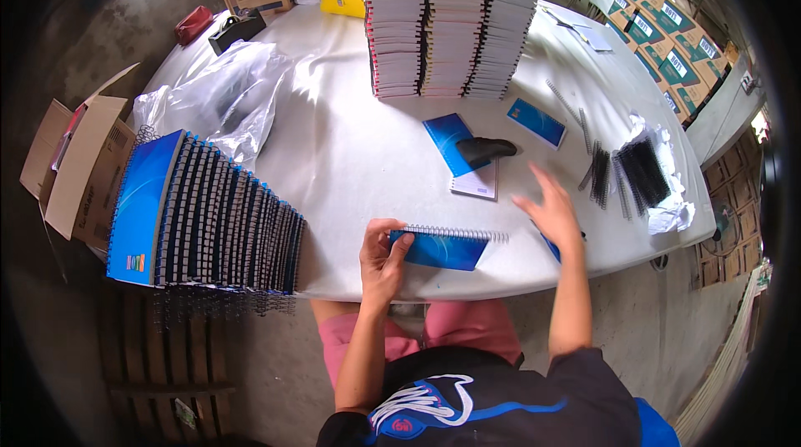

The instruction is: The person assembles paper booklets by inserting spiral coils through punched holes and trimming the excess wire using a pair of pliers.

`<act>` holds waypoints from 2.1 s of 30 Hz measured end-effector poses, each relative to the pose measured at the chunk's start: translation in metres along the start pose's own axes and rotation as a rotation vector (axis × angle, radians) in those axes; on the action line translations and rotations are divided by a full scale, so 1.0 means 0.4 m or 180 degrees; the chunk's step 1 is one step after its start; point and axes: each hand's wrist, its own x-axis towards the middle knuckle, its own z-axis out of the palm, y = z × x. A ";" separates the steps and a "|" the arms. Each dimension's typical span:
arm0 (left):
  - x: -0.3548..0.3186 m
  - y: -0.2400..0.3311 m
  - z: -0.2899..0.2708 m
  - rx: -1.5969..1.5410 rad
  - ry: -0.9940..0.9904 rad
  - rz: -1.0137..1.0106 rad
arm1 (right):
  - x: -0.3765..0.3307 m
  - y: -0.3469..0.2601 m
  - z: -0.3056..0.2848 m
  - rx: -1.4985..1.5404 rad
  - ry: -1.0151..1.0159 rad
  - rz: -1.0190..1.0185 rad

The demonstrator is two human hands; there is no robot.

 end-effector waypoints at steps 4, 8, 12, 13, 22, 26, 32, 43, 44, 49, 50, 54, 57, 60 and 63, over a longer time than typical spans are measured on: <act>-0.006 0.027 0.033 -0.0083 0.0397 -0.0206 | -0.218 0.126 0.004 -0.1266 -0.0096 0.0372; -0.009 0.055 0.067 -0.0307 0.0632 -0.0287 | -0.272 0.143 0.023 -0.0865 0.0411 0.0132; -0.015 0.059 0.077 -0.0048 0.0676 0.0252 | -0.254 0.135 0.012 -0.0841 0.0427 0.0108; -0.016 0.063 0.076 0.0246 0.0692 0.0436 | -0.249 0.132 0.009 -0.0850 0.0432 0.0126; -0.019 0.087 0.082 0.1520 0.0691 0.1187 | -0.229 -0.260 -0.003 0.0296 0.0235 -0.1431; -0.020 0.110 0.086 0.1601 0.0626 0.1103 | -0.218 -0.291 0.011 0.0306 0.0135 -0.1524; -0.025 0.107 0.089 0.1444 0.0636 0.1032 | -0.217 -0.295 0.023 0.0753 -0.0250 -0.1318; -0.029 0.070 0.084 0.1447 0.0653 0.1433 | -0.247 -0.261 0.073 0.4089 -0.2170 0.0223; -0.025 0.070 0.091 0.1297 0.0867 0.1320 | -0.250 -0.265 0.073 0.3513 -0.1795 0.0084; -0.006 0.083 0.078 0.0339 0.1302 0.0656 | -0.239 -0.083 0.085 -0.0086 0.0525 -0.0069; -0.004 0.084 0.077 0.0095 0.1299 0.0488 | -0.240 -0.042 0.076 -0.0690 0.0255 0.0459; -0.009 0.110 0.074 -0.0032 0.1298 0.0465 | -0.205 -0.024 0.096 -0.0956 0.0644 0.0038; -0.028 0.162 0.090 -0.0304 0.1101 0.0326 | -0.161 -0.131 0.112 0.1577 0.0229 -0.0393; -0.056 0.246 0.076 -0.0051 0.0256 0.0585 | -0.108 -0.228 0.124 0.4404 -0.0420 -0.0465; -0.097 0.406 0.005 0.1892 0.0564 0.2774 | -0.049 -0.320 0.109 0.6019 -0.0795 0.0257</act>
